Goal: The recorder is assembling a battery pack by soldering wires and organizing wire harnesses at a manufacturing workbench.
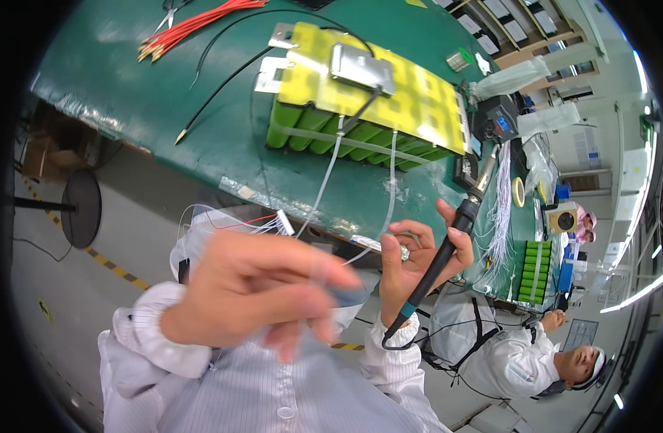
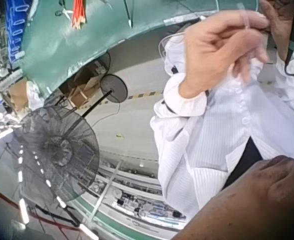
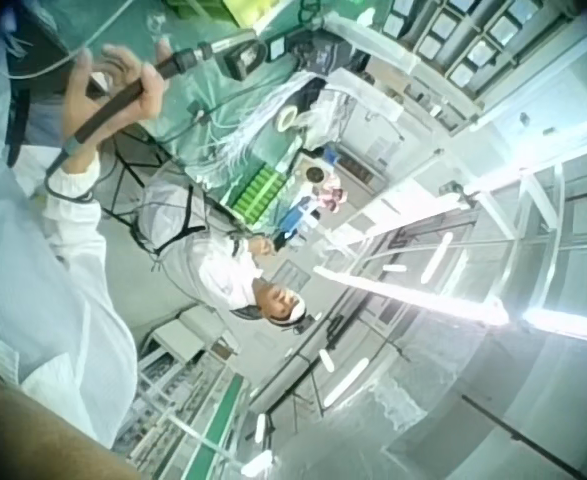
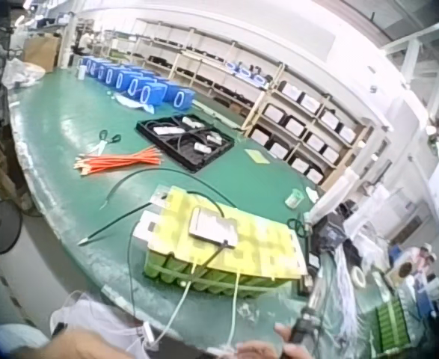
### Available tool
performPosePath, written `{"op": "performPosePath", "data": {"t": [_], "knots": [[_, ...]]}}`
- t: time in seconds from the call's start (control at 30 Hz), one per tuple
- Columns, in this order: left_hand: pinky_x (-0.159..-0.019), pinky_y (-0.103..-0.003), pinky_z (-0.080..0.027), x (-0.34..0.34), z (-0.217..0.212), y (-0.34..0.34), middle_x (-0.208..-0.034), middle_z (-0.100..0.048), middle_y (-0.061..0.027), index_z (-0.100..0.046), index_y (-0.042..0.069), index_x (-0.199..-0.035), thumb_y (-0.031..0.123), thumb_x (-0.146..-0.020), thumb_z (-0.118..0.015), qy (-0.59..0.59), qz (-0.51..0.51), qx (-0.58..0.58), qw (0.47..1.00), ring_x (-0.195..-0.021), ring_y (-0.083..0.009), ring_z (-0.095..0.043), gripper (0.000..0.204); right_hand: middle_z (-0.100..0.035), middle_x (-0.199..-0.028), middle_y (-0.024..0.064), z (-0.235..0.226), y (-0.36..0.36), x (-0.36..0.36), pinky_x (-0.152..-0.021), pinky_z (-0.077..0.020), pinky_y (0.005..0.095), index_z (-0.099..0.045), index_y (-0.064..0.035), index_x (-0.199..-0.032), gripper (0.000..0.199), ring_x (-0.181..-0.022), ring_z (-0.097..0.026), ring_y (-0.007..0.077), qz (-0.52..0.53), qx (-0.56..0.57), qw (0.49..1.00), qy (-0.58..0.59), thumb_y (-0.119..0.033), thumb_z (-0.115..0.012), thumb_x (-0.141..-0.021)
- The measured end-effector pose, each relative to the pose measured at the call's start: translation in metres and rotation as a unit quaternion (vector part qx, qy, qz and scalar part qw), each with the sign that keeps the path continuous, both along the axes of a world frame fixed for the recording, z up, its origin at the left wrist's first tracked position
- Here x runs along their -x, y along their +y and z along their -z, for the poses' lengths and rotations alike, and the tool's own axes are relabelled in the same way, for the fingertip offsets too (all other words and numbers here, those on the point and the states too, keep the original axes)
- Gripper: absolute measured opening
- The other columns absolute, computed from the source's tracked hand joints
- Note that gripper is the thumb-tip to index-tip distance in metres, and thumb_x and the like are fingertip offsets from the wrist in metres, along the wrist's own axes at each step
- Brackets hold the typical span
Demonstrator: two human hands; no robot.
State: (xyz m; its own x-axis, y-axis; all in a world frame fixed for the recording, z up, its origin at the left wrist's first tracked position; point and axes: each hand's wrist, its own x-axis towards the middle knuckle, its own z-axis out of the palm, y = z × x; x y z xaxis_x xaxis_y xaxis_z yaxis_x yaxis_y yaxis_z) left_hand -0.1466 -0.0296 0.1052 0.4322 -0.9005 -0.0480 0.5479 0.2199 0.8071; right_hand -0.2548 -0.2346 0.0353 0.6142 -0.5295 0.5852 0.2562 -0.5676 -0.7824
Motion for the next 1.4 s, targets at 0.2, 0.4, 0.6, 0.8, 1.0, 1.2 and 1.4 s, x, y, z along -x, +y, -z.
{"op": "performPosePath", "data": {"t": [0.2, 0.4, 0.6, 0.8, 1.0, 1.2, 1.4], "knots": [[-0.049, -0.020, -0.041, 0.028, -0.017, -0.116, -0.081, -0.066, -0.0058, -0.059, -0.005, -0.115, 0.014, -0.096, -0.051, 0.006, 0.028, 0.065, 0.997, -0.058, -0.0072, -0.058, 0.028, -0.050, -0.115, 0.0203, -0.017, -0.043, 0.019, -0.062, -0.0517, 0.0286, -0.033, -0.0117, -0.116, 0.043, -0.082, -0.060, 0.0218, 0.138, 0.012, 0.983, -0.118, -0.016, -0.065, -0.087], [-0.057, -0.018, -0.037, 0.016, 0.028, -0.172, -0.084, -0.066, -0.0039, -0.060, 0.003, -0.105, 0.021, -0.092, -0.058, 0.052, -0.084, -0.082, 0.992, -0.061, -0.0057, -0.053, 0.022, -0.051, -0.062, 0.0095, -0.053, -0.118, 0.053, -0.056, -0.0434, 0.0283, -0.042, -0.0038, -0.106, 0.027, -0.058, -0.053, 0.0184, 0.097, 0.064, 0.984, -0.134, -0.029, -0.048, -0.097], [-0.072, -0.023, -0.038, 0.004, 0.037, -0.191, -0.090, -0.066, 0.0003, -0.062, 0.010, -0.095, 0.027, -0.091, -0.058, 0.022, -0.137, -0.155, 0.978, -0.081, -0.0056, -0.053, 0.017, -0.046, -0.055, 0.0085, -0.079, -0.148, 0.044, -0.049, -0.0451, 0.0293, -0.046, 0.0046, -0.099, 0.037, -0.047, -0.049, 0.0165, 0.057, -0.005, 0.994, -0.096, -0.030, -0.054, -0.089], [-0.076, -0.025, -0.036, 0.003, 0.048, -0.204, -0.090, -0.063, 0.0012, -0.069, 0.009, -0.090, 0.027, -0.085, -0.062, 0.032, -0.197, -0.171, 0.965, -0.082, -0.0073, -0.050, 0.019, -0.052, -0.068, 0.0132, -0.086, -0.149, 0.026, -0.046, -0.0392, 0.0235, -0.050, 0.0037, -0.090, 0.031, -0.050, -0.047, 0.0128, -0.043, -0.017, 0.998, -0.032, -0.025, -0.058, -0.080], [-0.085, -0.029, -0.037, -0.009, 0.053, -0.201, -0.094, -0.062, -0.0010, -0.065, 0.007, -0.092, 0.023, -0.087, -0.060, 0.049, -0.148, -0.162, 0.974, -0.093, -0.0093, -0.053, 0.017, -0.053, -0.069, 0.0131, -0.070, -0.156, 0.013, -0.047, -0.0415, 0.0239, -0.050, 0.0027, -0.087, 0.031, -0.049, -0.046, 0.0119, -0.085, -0.012, 0.996, -0.002, -0.026, -0.060, -0.078], [-0.087, -0.029, -0.037, -0.009, 0.041, -0.200, -0.095, -0.063, -0.0030, -0.065, 0.005, -0.094, 0.022, -0.086, -0.061, 0.073, -0.149, -0.165, 0.972, -0.095, -0.0112, -0.054, 0.020, -0.056, -0.069, 0.0136, -0.064, -0.158, 0.008, -0.053, -0.0454, 0.0266, -0.053, 0.0061, -0.083, 0.026, -0.059, -0.055, 0.0188, -0.117, -0.018, 0.993, -0.008, -0.018, -0.062, -0.078], [-0.087, -0.029, -0.037, -0.010, 0.041, -0.202, -0.097, -0.064, -0.0034, -0.066, 0.004, -0.095, 0.022, -0.085, -0.062, 0.066, -0.147, -0.175, 0.971, -0.096, -0.0111, -0.054, 0.021, -0.052, -0.067, 0.0119, -0.060, -0.159, 0.005, -0.048, -0.0397, 0.0230, -0.050, 0.0026, -0.085, 0.034, -0.050, -0.045, 0.0118, -0.083, -0.002, 0.996, 0.009, -0.029, -0.061, -0.078]]}}
